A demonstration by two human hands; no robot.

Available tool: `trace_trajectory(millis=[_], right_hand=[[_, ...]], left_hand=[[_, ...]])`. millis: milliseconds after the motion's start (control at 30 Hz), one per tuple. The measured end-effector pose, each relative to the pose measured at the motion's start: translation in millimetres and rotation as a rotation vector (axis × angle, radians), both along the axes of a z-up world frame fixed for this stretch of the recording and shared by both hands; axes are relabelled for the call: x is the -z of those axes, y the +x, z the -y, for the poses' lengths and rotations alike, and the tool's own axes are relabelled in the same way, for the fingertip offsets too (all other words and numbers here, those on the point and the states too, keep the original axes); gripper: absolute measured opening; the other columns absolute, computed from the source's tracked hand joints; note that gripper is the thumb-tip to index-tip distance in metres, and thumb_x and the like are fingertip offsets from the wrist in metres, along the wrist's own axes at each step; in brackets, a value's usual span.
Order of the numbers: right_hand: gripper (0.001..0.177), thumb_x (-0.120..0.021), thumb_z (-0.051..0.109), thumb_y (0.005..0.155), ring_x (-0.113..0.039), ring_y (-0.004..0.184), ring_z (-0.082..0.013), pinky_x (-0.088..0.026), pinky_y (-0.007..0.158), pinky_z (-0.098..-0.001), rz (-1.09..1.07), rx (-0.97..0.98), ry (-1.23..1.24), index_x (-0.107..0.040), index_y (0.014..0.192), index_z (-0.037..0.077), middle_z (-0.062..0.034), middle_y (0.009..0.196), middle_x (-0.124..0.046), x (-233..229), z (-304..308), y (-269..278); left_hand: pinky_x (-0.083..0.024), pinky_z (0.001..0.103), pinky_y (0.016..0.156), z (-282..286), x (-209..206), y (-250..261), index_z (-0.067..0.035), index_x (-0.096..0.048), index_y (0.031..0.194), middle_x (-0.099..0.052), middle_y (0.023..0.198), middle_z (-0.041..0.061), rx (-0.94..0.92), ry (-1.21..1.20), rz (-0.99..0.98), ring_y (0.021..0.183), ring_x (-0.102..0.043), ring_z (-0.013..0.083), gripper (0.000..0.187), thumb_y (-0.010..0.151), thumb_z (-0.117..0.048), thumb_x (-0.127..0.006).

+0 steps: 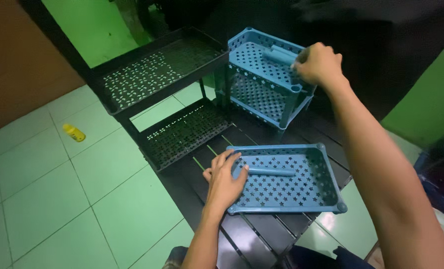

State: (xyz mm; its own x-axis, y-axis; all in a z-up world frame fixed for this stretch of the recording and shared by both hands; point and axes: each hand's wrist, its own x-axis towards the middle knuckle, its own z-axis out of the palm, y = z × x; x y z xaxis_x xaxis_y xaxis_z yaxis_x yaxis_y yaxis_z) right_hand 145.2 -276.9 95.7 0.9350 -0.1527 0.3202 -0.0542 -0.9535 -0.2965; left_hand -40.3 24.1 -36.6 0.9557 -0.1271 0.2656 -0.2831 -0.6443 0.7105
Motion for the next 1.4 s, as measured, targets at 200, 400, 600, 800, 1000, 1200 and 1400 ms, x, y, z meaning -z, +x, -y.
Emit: trace_trajectory(millis=[200, 400, 600, 800, 1000, 1200, 1400], right_hand=[[0.03, -0.075, 0.022, 0.101, -0.072, 0.082, -0.0215, -0.056, 0.074, -0.0343, 0.375, -0.211, 0.342, -0.075, 0.124, 0.004, -0.0155, 0.096, -0.075, 0, -1, -85], [0.029, -0.074, 0.022, 0.096, -0.068, 0.082, -0.013, -0.057, 0.073, -0.0293, 0.265, -0.283, 0.794, -0.074, 0.12, 0.005, -0.0078, 0.094, -0.073, 51, -13, -186], [0.027, -0.076, 0.017, 0.089, -0.07, 0.082, -0.0127, -0.057, 0.075, -0.0283, 0.114, -0.274, 1.03, -0.073, 0.111, 0.002, -0.0075, 0.093, -0.074, 111, -24, -218], [0.024, -0.075, 0.015, 0.09, -0.07, 0.085, -0.012, -0.057, 0.078, -0.0272, 0.029, -0.287, 0.993, -0.074, 0.11, 0.001, -0.0062, 0.094, -0.076, 125, -25, -219], [0.023, -0.074, 0.014, 0.092, -0.068, 0.087, -0.0122, -0.055, 0.081, -0.0275, 0.035, -0.261, 1.114, -0.076, 0.11, 0.001, -0.0046, 0.095, -0.075, 132, -36, -223], [0.025, -0.066, 0.013, 0.1, -0.066, 0.095, -0.0113, -0.052, 0.086, -0.0265, 0.099, -0.257, 1.086, -0.075, 0.122, 0.005, -0.0043, 0.102, -0.074, 145, -40, -215], [0.035, -0.069, 0.006, 0.093, -0.069, 0.106, -0.0144, -0.053, 0.094, -0.0285, 0.147, -0.256, 1.252, -0.068, 0.128, 0.003, -0.0083, 0.116, -0.071, 143, -52, -215]], left_hand=[[-0.026, 0.048, 0.107, -1, 4, 3, -0.012, -0.067, 0.128, -0.06, 0.14, 0.007, 0.01, -0.018, 0.064, 0.135, -0.046, 0.0252, 0.046, 0.086, -0.031, -0.072], [-0.032, 0.042, 0.106, -1, 8, 0, -0.012, -0.066, 0.128, -0.064, 0.133, 0.008, 0.021, -0.142, 0.258, 0.132, -0.054, 0.0256, 0.038, 0.092, -0.024, -0.069], [-0.035, 0.042, 0.107, 0, 11, -1, -0.012, -0.065, 0.131, -0.067, 0.128, 0.01, 0.106, -0.154, 0.379, 0.127, -0.059, 0.0268, 0.035, 0.098, -0.025, -0.065], [-0.034, 0.043, 0.105, 3, 9, -6, -0.01, -0.061, 0.141, -0.068, 0.127, 0.012, 0.169, -0.15, 0.35, 0.119, -0.061, 0.0268, 0.043, 0.1, -0.025, -0.061], [-0.034, 0.039, 0.099, 4, 4, -11, -0.012, -0.068, 0.134, -0.072, 0.12, 0.012, 0.178, -0.11, 0.284, 0.105, -0.065, 0.0241, 0.038, 0.099, -0.027, -0.064], [-0.035, 0.037, 0.099, 0, 9, -3, -0.017, -0.072, 0.127, -0.075, 0.108, 0.007, 0.132, -0.127, 0.243, 0.101, -0.069, 0.0197, 0.033, 0.096, -0.029, -0.069], [-0.036, 0.036, 0.098, 0, 14, 1, -0.017, -0.072, 0.125, -0.077, 0.108, 0.008, 0.09, -0.194, 0.237, 0.102, -0.072, 0.0179, 0.033, 0.094, -0.026, -0.072]])
